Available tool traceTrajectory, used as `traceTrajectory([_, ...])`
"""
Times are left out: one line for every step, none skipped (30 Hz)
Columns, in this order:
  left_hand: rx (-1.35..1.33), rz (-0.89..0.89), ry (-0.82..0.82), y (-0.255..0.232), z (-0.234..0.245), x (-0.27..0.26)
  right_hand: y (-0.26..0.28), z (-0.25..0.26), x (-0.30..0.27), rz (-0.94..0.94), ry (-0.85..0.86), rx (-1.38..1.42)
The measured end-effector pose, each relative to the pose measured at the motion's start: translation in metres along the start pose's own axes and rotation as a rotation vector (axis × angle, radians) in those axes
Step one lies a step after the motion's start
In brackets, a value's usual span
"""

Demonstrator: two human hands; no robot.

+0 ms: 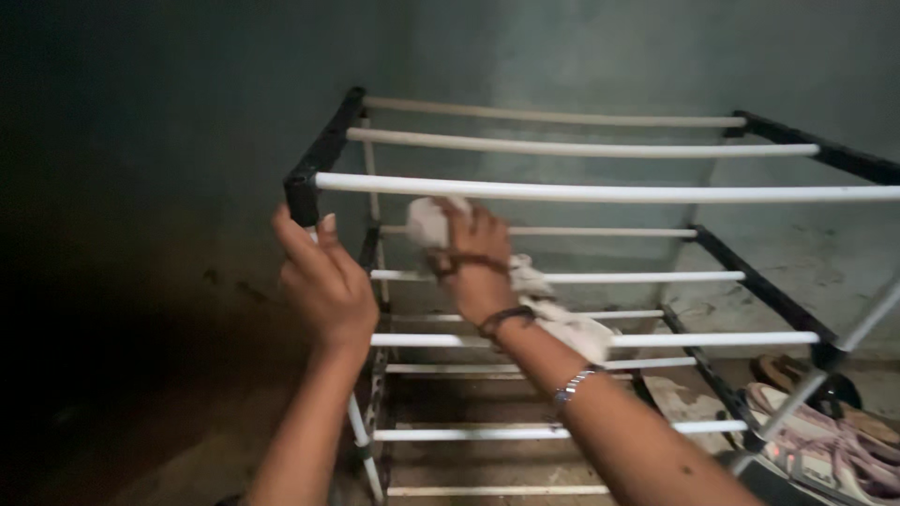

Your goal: The person wipes the horizontal bars of a white plastic drying rack with a white cloth. They systematically clean each bar from one end to the other, moving from the top level down to the lower levels. The person holds the rack steady with one hand while wiping with the other.

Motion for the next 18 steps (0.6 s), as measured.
traceTrajectory([-0.047, -0.019, -0.02, 0.003, -0.001, 0.001, 0.01, -0.021, 0.002, -0.022, 0.12, -0.055])
traceTrajectory([-0.026, -0.045, -0.037, 0.005, -0.002, 0.001, 0.02, -0.04, 0.003, -0.043, 0.24, -0.109])
traceTrajectory([-0.005, -0.072, -0.053, 0.006, -0.002, 0.0, 0.032, -0.052, -0.003, -0.022, 0.307, -0.076])
traceTrajectory([0.015, -0.099, -0.068, 0.006, -0.003, 0.0, 0.044, -0.061, -0.012, 0.0, 0.375, -0.044])
traceTrajectory([-0.01, -0.058, -0.043, 0.006, -0.004, 0.001, 0.05, -0.066, -0.016, 0.017, 0.442, -0.016])
traceTrajectory([-0.036, -0.017, -0.018, 0.007, -0.004, 0.001, 0.049, -0.068, -0.014, 0.005, 0.443, 0.008])
traceTrajectory([-0.06, 0.032, 0.007, 0.007, -0.002, -0.001, 0.046, -0.067, -0.015, -0.005, 0.45, 0.029])
traceTrajectory([-0.066, 0.032, 0.007, 0.007, -0.002, -0.001, 0.043, -0.066, -0.016, -0.014, 0.457, 0.05])
traceTrajectory([-0.072, 0.036, 0.006, 0.008, -0.002, -0.001, 0.038, -0.063, -0.018, 0.022, 0.487, 0.006])
traceTrajectory([-0.078, 0.04, 0.006, 0.008, -0.001, -0.001, 0.031, -0.058, -0.019, 0.059, 0.516, -0.038])
traceTrajectory([-0.115, -0.015, -0.007, 0.006, -0.001, -0.001, 0.024, -0.052, -0.018, 0.099, 0.54, -0.083])
traceTrajectory([-0.152, -0.07, -0.019, 0.004, 0.0, 0.0, 0.016, -0.043, -0.017, 0.072, 0.569, -0.101])
traceTrajectory([-0.186, -0.126, -0.03, 0.003, 0.002, 0.0, 0.01, -0.034, -0.018, 0.045, 0.6, -0.115])
traceTrajectory([-0.165, -0.1, -0.015, 0.004, 0.002, 0.0, 0.004, -0.024, -0.018, 0.019, 0.631, -0.13])
traceTrajectory([-0.143, -0.076, 0.0, 0.005, 0.002, 0.0, -0.001, -0.014, -0.017, -0.017, 0.646, -0.146])
traceTrajectory([-0.122, -0.053, 0.016, 0.005, 0.002, -0.001, -0.006, -0.004, -0.015, -0.054, 0.66, -0.161])
traceTrajectory([-0.124, -0.036, 0.004, 0.005, 0.001, 0.0, -0.007, 0.001, -0.012, -0.09, 0.673, -0.18])
traceTrajectory([-0.127, -0.018, -0.007, 0.005, -0.001, 0.0, -0.004, 0.003, -0.009, -0.117, 0.695, -0.178])
Point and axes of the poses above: each hand's wrist, its own x-axis towards the middle knuckle, its own z-axis out of the back of the hand, y = z × x, the point moved 2 cm from there along x, towards the middle knuckle, and after that the axes turned 11 degrees about -y, right-handed, at the moved point
